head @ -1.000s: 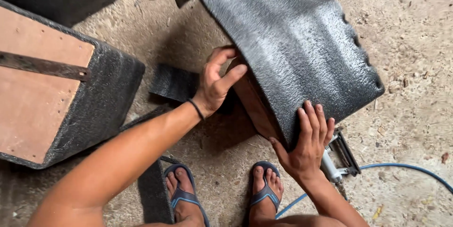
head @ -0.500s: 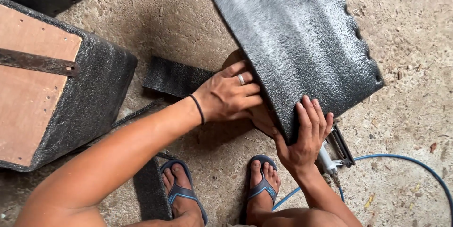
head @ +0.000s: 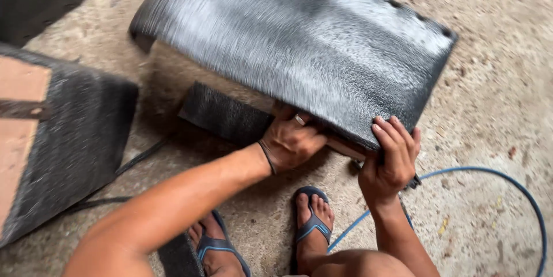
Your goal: Attaching foam covering to a wooden box or speaker frame using a pneumatic stapler.
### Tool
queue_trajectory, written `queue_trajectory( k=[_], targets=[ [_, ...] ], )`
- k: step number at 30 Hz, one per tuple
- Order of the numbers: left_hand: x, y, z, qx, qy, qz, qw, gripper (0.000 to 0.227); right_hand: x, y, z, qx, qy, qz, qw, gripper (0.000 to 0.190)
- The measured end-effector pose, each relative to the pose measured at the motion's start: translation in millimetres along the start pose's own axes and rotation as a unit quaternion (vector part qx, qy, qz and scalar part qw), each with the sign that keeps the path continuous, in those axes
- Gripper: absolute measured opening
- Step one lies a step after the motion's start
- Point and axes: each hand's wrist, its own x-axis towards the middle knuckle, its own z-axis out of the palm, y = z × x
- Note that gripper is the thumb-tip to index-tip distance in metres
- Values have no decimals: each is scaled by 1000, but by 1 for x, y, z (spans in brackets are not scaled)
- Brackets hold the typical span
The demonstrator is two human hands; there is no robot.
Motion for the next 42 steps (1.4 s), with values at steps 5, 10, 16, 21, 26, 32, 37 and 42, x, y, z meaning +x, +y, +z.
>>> queue_trajectory(
  k=[5,10,16,21,26,32,37,42],
  targets=[
    [11,13,12,-44,-42,37,997,20,-12,26,-9,-15,16,12,1000,35],
    [15,8,7,-63,-31,51,996,21,-10,12,-5,-72,-12,19,997,38],
    [13,0,6,-37,-8,33,999,11,-4,4,7,-67,8,-15,998,30],
    [-3,-4,8,-71,-15,29,997,5,-1,-7,2,-100,-21,-66,993,27],
    [12,-7,-20,-100,-45,102,989,5,2,3,3,-123,-30,-97,987,27],
    [55,-4,-17,-32,-68,128,989,33,-7,10,7,-101,-20,-121,987,22],
    [53,-11,4,-14,-164,94,982,49,-21,20,-6,-38,-35,-146,988,8],
    [55,-11,4,-21,-165,96,981,51,-98,69,-12,160,62,6,985,22]
  ],
)
